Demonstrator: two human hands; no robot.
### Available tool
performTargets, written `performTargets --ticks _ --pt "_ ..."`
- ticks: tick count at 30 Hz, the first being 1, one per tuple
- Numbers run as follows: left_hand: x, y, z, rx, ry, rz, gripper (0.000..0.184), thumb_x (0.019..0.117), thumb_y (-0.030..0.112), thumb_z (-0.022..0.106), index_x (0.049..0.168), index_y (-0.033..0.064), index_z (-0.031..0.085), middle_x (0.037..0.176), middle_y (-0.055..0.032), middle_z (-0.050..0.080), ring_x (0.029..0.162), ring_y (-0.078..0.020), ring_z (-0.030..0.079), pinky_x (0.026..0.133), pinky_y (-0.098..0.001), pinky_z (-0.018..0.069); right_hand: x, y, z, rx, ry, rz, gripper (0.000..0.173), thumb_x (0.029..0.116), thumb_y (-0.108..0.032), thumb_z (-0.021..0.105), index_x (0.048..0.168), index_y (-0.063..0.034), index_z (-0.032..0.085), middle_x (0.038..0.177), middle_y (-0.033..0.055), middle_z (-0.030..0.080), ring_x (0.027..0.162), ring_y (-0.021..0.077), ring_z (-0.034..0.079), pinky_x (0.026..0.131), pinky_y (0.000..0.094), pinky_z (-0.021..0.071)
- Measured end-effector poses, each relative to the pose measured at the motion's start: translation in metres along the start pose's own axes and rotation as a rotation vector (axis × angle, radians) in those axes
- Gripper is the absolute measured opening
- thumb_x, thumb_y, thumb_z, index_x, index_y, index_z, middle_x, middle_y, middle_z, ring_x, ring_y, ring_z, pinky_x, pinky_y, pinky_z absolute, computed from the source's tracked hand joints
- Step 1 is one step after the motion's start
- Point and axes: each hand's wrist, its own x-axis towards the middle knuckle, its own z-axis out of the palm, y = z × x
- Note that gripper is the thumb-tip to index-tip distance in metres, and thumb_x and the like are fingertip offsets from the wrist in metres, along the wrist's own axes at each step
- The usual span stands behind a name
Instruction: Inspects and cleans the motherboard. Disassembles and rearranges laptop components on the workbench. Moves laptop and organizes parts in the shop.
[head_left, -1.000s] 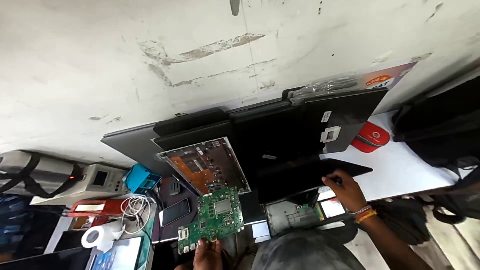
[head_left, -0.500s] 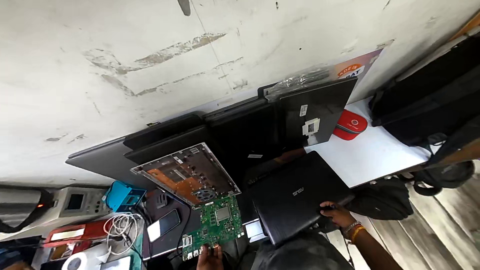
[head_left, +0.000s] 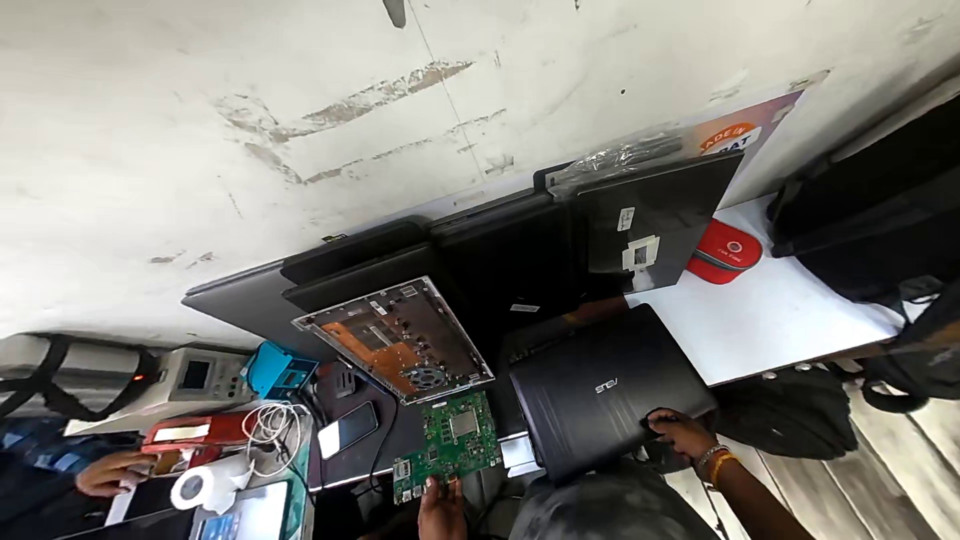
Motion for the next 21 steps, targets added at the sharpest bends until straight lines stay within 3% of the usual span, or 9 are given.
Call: performTargets --ticks 3,5,6,12,16,21 --pt "0.002 -0.006 -0.003 -0.012 0.014 0.002 0.023 0.1115 0.029 0.040 0.121 0.0097 0.050 0.095 -0.0031 0.062 0.078 -0.0125 0.066 0.071 -0.0296 0.0589 0.003 0.007 0.004 -0.047 0.061 -0.075 0.020 0.0923 -0.010 0.073 0.111 -0.0053 0.067 0.096 0.0100 0.066 0.075 0.0161 0.057 0.064 0.0353 0.0463" --pt "0.003 -0.010 -0.002 -0.013 0.020 0.001 0.025 0.1116 0.028 0.039 0.123 0.0087 0.049 0.095 -0.0038 0.062 0.077 -0.0128 0.066 0.071 -0.0301 0.0586 0.003 0.014 0.004 -0.072 0.127 -0.126 0.019 0.0866 -0.007 0.077 0.104 -0.0024 0.070 0.097 0.0140 0.068 0.084 0.0230 0.062 0.076 0.0446 0.0514" --pt "0.005 -0.012 -0.002 -0.014 0.022 0.003 0.025 0.1115 0.028 0.040 0.123 0.0087 0.049 0.094 -0.0042 0.062 0.076 -0.0131 0.066 0.070 -0.0301 0.0588 0.003 0.017 0.005 -0.069 0.154 -0.146 0.018 0.0847 -0.005 0.078 0.101 -0.0019 0.070 0.095 0.0141 0.068 0.084 0.0238 0.063 0.077 0.0458 0.0514" --pt "0.020 -0.017 0.002 -0.032 0.043 0.000 0.028 0.1108 0.028 0.043 0.129 0.0064 0.049 0.104 -0.0075 0.061 0.084 -0.0155 0.066 0.075 -0.0316 0.0587 0.002 0.023 0.005 -0.040 0.242 -0.203 0.013 0.0811 0.003 0.077 0.090 -0.0034 0.071 0.089 0.0108 0.070 0.084 0.0217 0.065 0.078 0.0440 0.0527" --pt "0.037 -0.021 0.002 -0.039 0.057 -0.050 0.028 0.1110 0.027 0.042 0.126 0.0055 0.049 0.100 -0.0078 0.059 0.080 -0.0146 0.064 0.072 -0.0303 0.0581 -0.004 0.021 0.006 -0.028 0.278 -0.250 0.012 0.0819 0.005 0.075 0.089 -0.0025 0.069 0.088 0.0113 0.069 0.084 0.0224 0.064 0.078 0.0441 0.0525" --pt "0.055 -0.038 0.002 -0.094 0.084 -0.112 0.036 0.1109 0.027 0.044 0.140 0.0054 0.043 0.119 -0.0126 0.057 0.095 -0.0183 0.063 0.081 -0.0321 0.0566 -0.013 0.021 0.003 0.035 0.287 -0.377 0.012 0.0820 0.005 0.071 0.090 -0.0016 0.067 0.088 0.0082 0.066 0.082 0.0164 0.063 0.076 0.0370 0.0537"
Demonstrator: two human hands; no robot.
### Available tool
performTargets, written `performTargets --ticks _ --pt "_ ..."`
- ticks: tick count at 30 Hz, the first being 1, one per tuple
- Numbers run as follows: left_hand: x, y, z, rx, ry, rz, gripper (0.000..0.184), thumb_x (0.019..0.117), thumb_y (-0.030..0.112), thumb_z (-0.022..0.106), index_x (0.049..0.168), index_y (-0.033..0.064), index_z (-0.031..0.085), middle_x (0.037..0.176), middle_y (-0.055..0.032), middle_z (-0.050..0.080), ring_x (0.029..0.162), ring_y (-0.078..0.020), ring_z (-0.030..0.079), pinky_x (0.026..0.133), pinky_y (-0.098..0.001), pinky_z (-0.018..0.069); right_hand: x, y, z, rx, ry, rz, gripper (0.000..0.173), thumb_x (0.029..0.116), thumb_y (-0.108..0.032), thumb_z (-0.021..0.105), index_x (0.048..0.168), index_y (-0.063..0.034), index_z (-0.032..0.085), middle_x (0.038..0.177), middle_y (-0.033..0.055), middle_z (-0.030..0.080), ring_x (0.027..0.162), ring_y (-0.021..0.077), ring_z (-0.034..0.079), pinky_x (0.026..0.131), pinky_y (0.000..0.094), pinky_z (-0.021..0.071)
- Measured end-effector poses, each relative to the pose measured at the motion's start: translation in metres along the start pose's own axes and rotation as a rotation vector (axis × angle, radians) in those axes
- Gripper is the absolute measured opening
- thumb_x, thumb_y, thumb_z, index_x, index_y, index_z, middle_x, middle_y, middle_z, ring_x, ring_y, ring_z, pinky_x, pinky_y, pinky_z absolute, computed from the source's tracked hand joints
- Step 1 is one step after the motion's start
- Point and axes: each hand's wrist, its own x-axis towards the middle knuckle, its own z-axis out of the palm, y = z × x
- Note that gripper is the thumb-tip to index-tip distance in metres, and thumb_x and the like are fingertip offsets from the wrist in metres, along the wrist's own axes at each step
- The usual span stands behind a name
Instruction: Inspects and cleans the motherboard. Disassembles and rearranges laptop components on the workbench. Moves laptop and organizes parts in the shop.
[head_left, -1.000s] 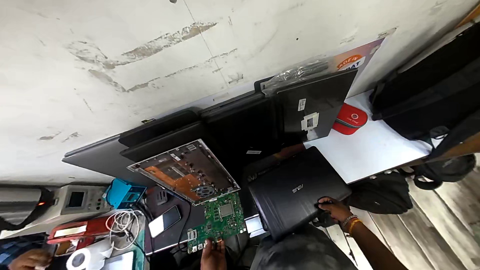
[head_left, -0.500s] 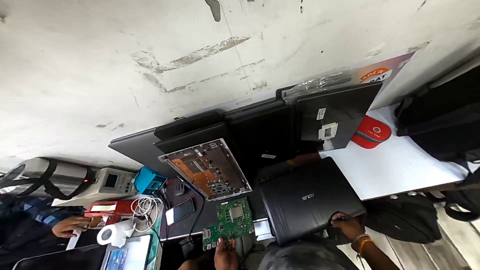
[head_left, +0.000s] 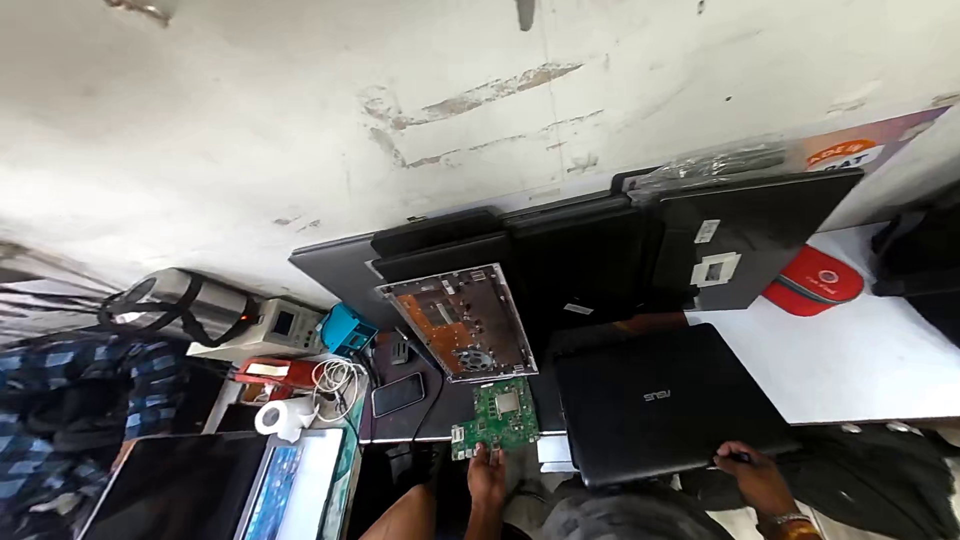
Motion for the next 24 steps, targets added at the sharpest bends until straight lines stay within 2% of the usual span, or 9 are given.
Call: performTargets --ticks 2,4,8,11,13,15,17,20,24 --pt "0.005 -0.004 0.001 0.028 0.039 -0.016 0.041 0.1107 0.026 0.045 0.145 0.0043 0.040 0.127 -0.0160 0.055 0.101 -0.0212 0.062 0.085 -0.0347 0.0549 -0.004 -0.005 -0.001 0.024 0.001 -0.020 0.013 0.0827 0.002 0.072 0.094 -0.0012 0.067 0.089 0.0073 0.067 0.080 0.0143 0.063 0.074 0.0342 0.0542" --pt "0.009 -0.008 0.002 0.125 0.061 -0.011 0.043 0.1102 0.022 0.047 0.145 -0.0003 0.040 0.132 -0.0215 0.053 0.102 -0.0254 0.062 0.085 -0.0381 0.0555 -0.010 -0.009 -0.002 0.010 0.002 -0.026 0.024 0.0792 -0.001 0.077 0.101 -0.0013 0.067 0.092 0.0084 0.066 0.078 0.0150 0.061 0.067 0.0343 0.0517" --pt "0.008 -0.008 -0.004 0.372 0.050 -0.072 0.048 0.1106 0.030 0.047 0.143 -0.0054 0.043 0.130 -0.0271 0.058 0.102 -0.0313 0.065 0.086 -0.0434 0.0564 -0.019 -0.013 -0.005 -0.020 0.018 -0.113 0.050 0.0614 0.002 0.084 0.109 0.0005 0.067 0.104 0.0132 0.069 0.092 0.0187 0.066 0.078 0.0373 0.0570" --pt "-0.002 -0.015 -0.015 0.552 0.117 -0.119 0.057 0.1108 0.043 0.040 0.142 -0.0044 0.047 0.126 -0.0260 0.059 0.101 -0.0327 0.062 0.085 -0.0481 0.0529 -0.028 -0.021 -0.005 -0.054 0.043 -0.166 0.055 0.0595 0.005 0.081 0.112 0.0002 0.068 0.107 0.0138 0.069 0.090 0.0194 0.066 0.076 0.0382 0.0569" --pt "-0.021 -0.022 -0.018 0.800 0.177 0.038 0.049 0.1099 0.034 0.046 0.132 -0.0084 0.056 0.119 -0.0304 0.063 0.105 -0.0399 0.064 0.091 -0.0568 0.0516 -0.031 -0.027 -0.004 -0.081 0.068 -0.205 0.058 0.0616 0.005 0.080 0.118 -0.0001 0.068 0.112 0.0145 0.070 0.089 0.0194 0.067 0.075 0.0384 0.0572" --pt "-0.042 -0.030 -0.013 0.984 0.051 0.280 0.038 0.1054 0.023 0.056 0.125 -0.0080 0.061 0.110 -0.0287 0.068 0.102 -0.0414 0.067 0.092 -0.0599 0.0526 -0.034 -0.033 -0.002 -0.091 0.097 -0.234 0.059 0.0677 0.005 0.080 0.125 0.0012 0.067 0.123 0.0172 0.069 0.096 0.0208 0.067 0.081 0.0393 0.0563" --pt "-0.055 -0.040 0.005 1.041 -0.213 0.418 0.034 0.1013 0.018 0.060 0.124 -0.0068 0.063 0.108 -0.0231 0.070 0.099 -0.0342 0.069 0.091 -0.0536 0.0560 -0.034 -0.037 0.002 -0.105 0.156 -0.266 0.059 0.0697 0.004 0.081 0.127 0.0009 0.068 0.125 0.0175 0.069 0.094 0.0196 0.068 0.080 0.0368 0.0563" --pt "-0.059 -0.052 0.052 1.123 -0.484 0.494 0.040 0.0988 0.020 0.063 0.133 -0.0016 0.062 0.128 -0.0196 0.065 0.116 -0.0283 0.066 0.104 -0.0449 0.0540 -0.033 -0.042 0.002 -0.147 0.190 -0.353 0.053 0.0755 0.001 0.078 0.128 0.0029 0.068 0.126 0.0199 0.069 0.100 0.0186 0.069 0.087 0.0346 0.0562" --pt "-0.053 -0.056 0.113 1.283 -0.534 0.527 0.040 0.1023 0.026 0.058 0.137 0.0063 0.062 0.139 -0.0178 0.061 0.130 -0.0298 0.059 0.112 -0.0463 0.0477 -0.031 -0.066 -0.005 -0.229 0.176 -0.444 0.048 0.0821 0.001 0.075 0.129 0.0076 0.066 0.129 0.0241 0.067 0.115 0.0211 0.067 0.100 0.0337 0.0530"
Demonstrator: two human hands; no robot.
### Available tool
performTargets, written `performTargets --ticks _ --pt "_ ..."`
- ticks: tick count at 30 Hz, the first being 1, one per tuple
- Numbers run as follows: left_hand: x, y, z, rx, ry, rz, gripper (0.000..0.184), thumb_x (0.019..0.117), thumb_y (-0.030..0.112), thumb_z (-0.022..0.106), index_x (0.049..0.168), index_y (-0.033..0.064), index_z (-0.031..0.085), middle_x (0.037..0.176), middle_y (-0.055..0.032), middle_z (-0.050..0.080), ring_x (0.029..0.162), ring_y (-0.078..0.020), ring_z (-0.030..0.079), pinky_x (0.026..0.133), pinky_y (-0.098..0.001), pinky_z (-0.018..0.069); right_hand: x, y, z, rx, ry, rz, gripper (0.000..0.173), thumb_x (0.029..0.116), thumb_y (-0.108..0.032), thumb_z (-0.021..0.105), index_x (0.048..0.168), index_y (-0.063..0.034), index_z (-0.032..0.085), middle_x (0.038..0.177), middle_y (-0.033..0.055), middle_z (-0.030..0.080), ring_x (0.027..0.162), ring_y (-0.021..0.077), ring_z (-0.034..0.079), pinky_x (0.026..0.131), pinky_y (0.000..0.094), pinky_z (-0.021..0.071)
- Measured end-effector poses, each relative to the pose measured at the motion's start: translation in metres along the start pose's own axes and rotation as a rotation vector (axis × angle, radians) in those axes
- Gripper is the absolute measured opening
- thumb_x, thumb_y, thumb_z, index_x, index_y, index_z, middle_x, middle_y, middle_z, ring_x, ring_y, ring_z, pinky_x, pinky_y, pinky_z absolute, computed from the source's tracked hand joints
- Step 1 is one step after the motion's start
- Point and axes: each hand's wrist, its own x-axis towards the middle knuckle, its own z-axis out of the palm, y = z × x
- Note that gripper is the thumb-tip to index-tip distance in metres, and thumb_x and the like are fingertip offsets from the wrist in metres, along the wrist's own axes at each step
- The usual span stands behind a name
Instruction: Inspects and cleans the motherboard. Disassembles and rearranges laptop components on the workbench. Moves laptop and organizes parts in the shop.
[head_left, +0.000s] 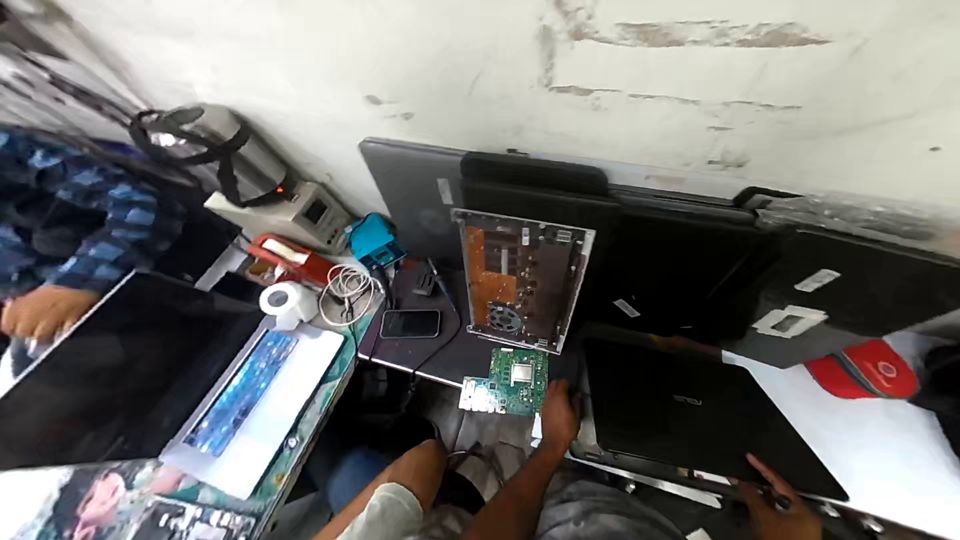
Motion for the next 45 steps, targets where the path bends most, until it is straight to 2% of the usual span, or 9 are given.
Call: performTargets --ticks 2,5,12,14,20,23,27,40,45 --pt "0.014 0.012 0.003 -0.009 0.004 -0.039 0.040 0.1040 0.027 0.055 0.137 0.0068 0.062 0.139 -0.0172 0.061 0.130 -0.0305 0.059 0.111 -0.0478 0.0480 0.008 -0.013 -0.005 -0.056 -0.009 -0.015 0.047 0.0840 -0.001 0.076 0.129 0.0069 0.066 0.130 0.0244 0.067 0.115 0.0224 0.067 0.100 0.0349 0.0530" --pt "0.029 0.017 0.008 -0.059 0.022 -0.080 0.038 0.1042 0.030 0.056 0.135 0.0093 0.063 0.136 -0.0163 0.062 0.127 -0.0309 0.060 0.108 -0.0496 0.0504 0.023 -0.026 -0.011 -0.120 -0.022 -0.052 0.046 0.0857 -0.003 0.075 0.130 0.0063 0.066 0.127 0.0234 0.068 0.104 0.0200 0.068 0.092 0.0339 0.0546" --pt "0.047 0.026 0.023 -0.186 0.052 -0.114 0.037 0.1039 0.026 0.057 0.135 0.0076 0.062 0.137 -0.0179 0.060 0.126 -0.0340 0.060 0.104 -0.0527 0.0524 0.067 -0.053 -0.027 -0.258 -0.091 -0.146 0.041 0.0906 -0.012 0.076 0.127 0.0053 0.068 0.116 0.0209 0.070 0.084 0.0115 0.064 0.080 0.0282 0.0548" --pt "0.052 0.029 0.025 -0.215 0.069 -0.127 0.037 0.1036 0.025 0.057 0.136 0.0087 0.061 0.138 -0.0170 0.060 0.126 -0.0335 0.061 0.104 -0.0523 0.0525 0.080 -0.059 -0.030 -0.272 -0.121 -0.160 0.041 0.0911 -0.014 0.076 0.127 0.0055 0.067 0.117 0.0216 0.070 0.083 0.0133 0.066 0.078 0.0299 0.0564" --pt "0.056 0.037 0.018 -0.116 0.080 0.010 0.035 0.1039 0.016 0.052 0.136 0.0076 0.062 0.141 -0.0167 0.058 0.128 -0.0351 0.058 0.103 -0.0519 0.0523 0.108 -0.095 -0.029 -0.324 -0.128 -0.180 0.037 0.0943 -0.019 0.073 0.122 0.0052 0.069 0.108 0.0184 0.072 0.076 0.0123 0.063 0.072 0.0305 0.0545" --pt "0.057 0.034 0.021 -0.010 0.055 0.102 0.040 0.1027 0.013 0.053 0.142 0.0119 0.060 0.147 -0.0123 0.055 0.131 -0.0348 0.055 0.104 -0.0515 0.0513 0.121 -0.102 -0.026 -0.337 -0.126 -0.178 0.035 0.0941 -0.019 0.073 0.120 0.0037 0.071 0.106 0.0175 0.072 0.076 0.0143 0.063 0.072 0.0331 0.0544" --pt "0.058 0.030 0.027 0.145 -0.025 0.153 0.049 0.1014 0.012 0.052 0.150 0.0134 0.052 0.162 -0.0072 0.040 0.134 -0.0346 0.052 0.102 -0.0519 0.0508 0.133 -0.112 -0.022 -0.391 -0.107 -0.154 0.034 0.0943 -0.022 0.074 0.118 0.0013 0.072 0.103 0.0180 0.073 0.078 0.0213 0.066 0.077 0.0425 0.0554" --pt "0.054 0.031 0.022 0.367 -0.072 0.162 0.058 0.0985 0.011 0.054 0.155 0.0160 0.045 0.167 -0.0046 0.031 0.135 -0.0346 0.051 0.097 -0.0528 0.0522 0.167 -0.154 -0.006 -0.493 -0.126 -0.145 0.030 0.0987 -0.027 0.071 0.117 -0.0033 0.073 0.107 0.0239 0.071 0.095 0.0401 0.068 0.089 0.0642 0.0501" --pt "0.052 0.035 0.023 0.461 -0.094 0.175 0.064 0.0980 0.010 0.054 0.160 0.0161 0.038 0.172 -0.0025 0.017 0.132 -0.0364 0.052 0.093 -0.0539 0.0524 0.188 -0.158 -0.002 -0.521 -0.155 -0.124 0.033 0.0983 -0.031 0.072 0.116 -0.0042 0.073 0.103 0.0239 0.072 0.093 0.0409 0.068 0.087 0.0664 0.0494"
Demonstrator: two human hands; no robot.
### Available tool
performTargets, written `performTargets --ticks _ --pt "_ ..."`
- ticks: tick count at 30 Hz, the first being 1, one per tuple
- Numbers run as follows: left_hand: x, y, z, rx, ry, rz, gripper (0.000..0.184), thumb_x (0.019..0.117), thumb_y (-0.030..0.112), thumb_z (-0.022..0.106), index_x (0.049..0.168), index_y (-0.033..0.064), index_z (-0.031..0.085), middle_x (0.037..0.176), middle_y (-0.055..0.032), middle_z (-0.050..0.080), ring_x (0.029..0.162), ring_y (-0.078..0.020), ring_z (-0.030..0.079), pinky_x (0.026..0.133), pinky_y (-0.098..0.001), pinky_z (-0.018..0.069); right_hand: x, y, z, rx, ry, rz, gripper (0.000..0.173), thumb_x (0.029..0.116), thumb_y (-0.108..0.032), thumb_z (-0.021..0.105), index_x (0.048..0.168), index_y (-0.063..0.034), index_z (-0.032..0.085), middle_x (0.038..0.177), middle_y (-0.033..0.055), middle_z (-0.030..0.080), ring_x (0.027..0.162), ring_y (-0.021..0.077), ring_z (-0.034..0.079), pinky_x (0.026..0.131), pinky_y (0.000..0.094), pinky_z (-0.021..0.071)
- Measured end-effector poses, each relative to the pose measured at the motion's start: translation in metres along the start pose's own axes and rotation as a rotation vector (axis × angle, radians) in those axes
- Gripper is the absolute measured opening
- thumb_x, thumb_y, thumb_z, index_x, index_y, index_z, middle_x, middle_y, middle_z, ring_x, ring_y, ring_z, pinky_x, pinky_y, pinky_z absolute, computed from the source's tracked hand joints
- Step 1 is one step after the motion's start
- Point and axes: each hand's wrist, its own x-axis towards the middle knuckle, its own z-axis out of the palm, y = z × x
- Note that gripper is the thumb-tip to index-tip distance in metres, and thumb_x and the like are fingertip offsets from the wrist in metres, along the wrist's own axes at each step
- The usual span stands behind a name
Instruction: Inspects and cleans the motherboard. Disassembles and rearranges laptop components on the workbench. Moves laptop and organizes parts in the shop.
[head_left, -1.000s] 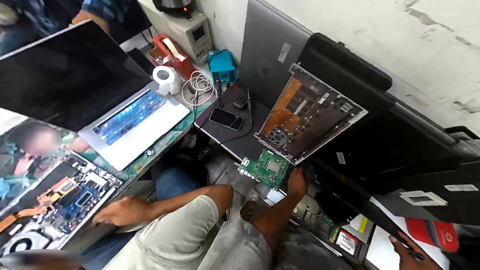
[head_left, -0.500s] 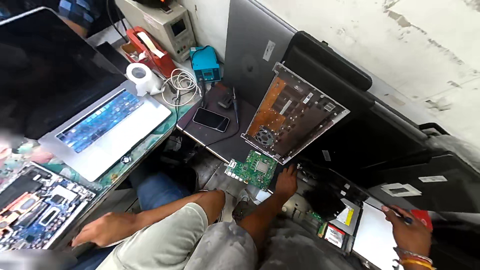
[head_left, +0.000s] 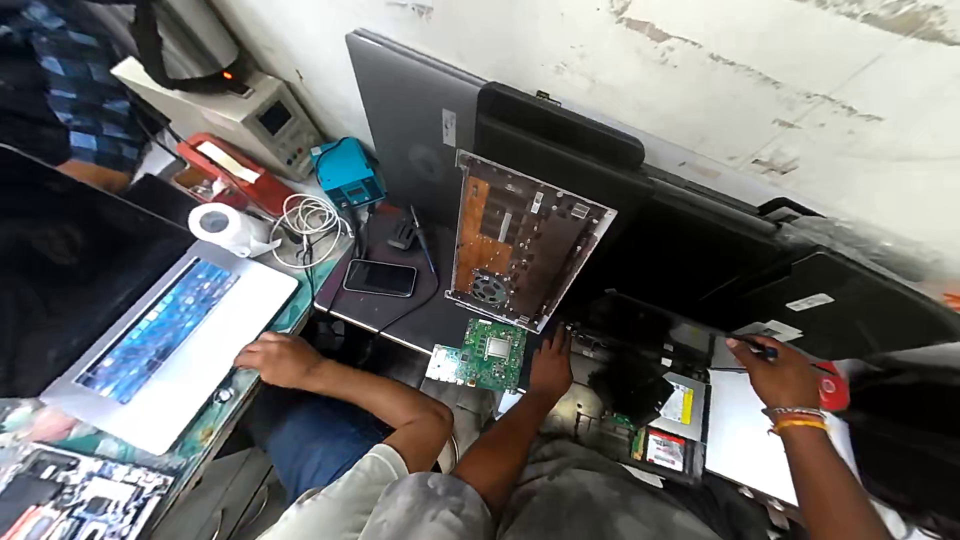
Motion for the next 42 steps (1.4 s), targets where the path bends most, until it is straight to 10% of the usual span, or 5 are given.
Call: performTargets --ticks 25,31,35,42 --pt "0.011 0.016 -0.006 0.292 -0.255 -0.027 0.087 0.0971 0.021 0.057 0.165 0.0054 0.005 0.173 -0.0060 -0.012 0.156 -0.0379 0.016 0.114 -0.0633 0.0315 0.039 -0.009 -0.003 0.042 -0.075 0.057 0.037 0.0957 -0.040 0.073 0.111 -0.0059 0.073 0.094 0.0186 0.073 0.086 0.0381 0.069 0.082 0.0651 0.0518" --pt "0.013 0.007 -0.019 0.221 -0.328 -0.002 0.130 0.0773 0.075 0.069 0.166 0.0092 0.000 0.173 -0.0052 -0.014 0.158 -0.0366 0.007 0.117 -0.0625 0.0295 0.051 -0.027 -0.008 0.036 -0.136 0.101 0.041 0.0981 -0.042 0.070 0.113 -0.0036 0.071 0.100 0.0221 0.073 0.093 0.0416 0.069 0.086 0.0662 0.0502" --pt "0.011 0.001 -0.012 0.334 -0.360 0.045 0.147 0.0643 0.055 0.092 0.165 0.0079 -0.005 0.172 -0.0087 -0.017 0.158 -0.0398 0.004 0.116 -0.0643 0.0302 0.046 -0.016 -0.004 0.024 -0.114 0.062 0.039 0.0969 -0.042 0.071 0.110 -0.0059 0.073 0.093 0.0189 0.073 0.086 0.0397 0.070 0.080 0.0666 0.0518" --pt "0.012 0.009 -0.005 0.399 -0.346 0.003 0.146 0.0634 0.045 0.094 0.165 0.0054 -0.003 0.173 -0.0108 -0.014 0.158 -0.0400 0.007 0.115 -0.0657 0.0298 0.057 -0.028 -0.005 0.014 -0.102 0.142 0.053 0.0936 -0.046 0.074 0.124 -0.0040 0.066 0.108 0.0254 0.071 0.100 0.0454 0.069 0.088 0.0680 0.0512"
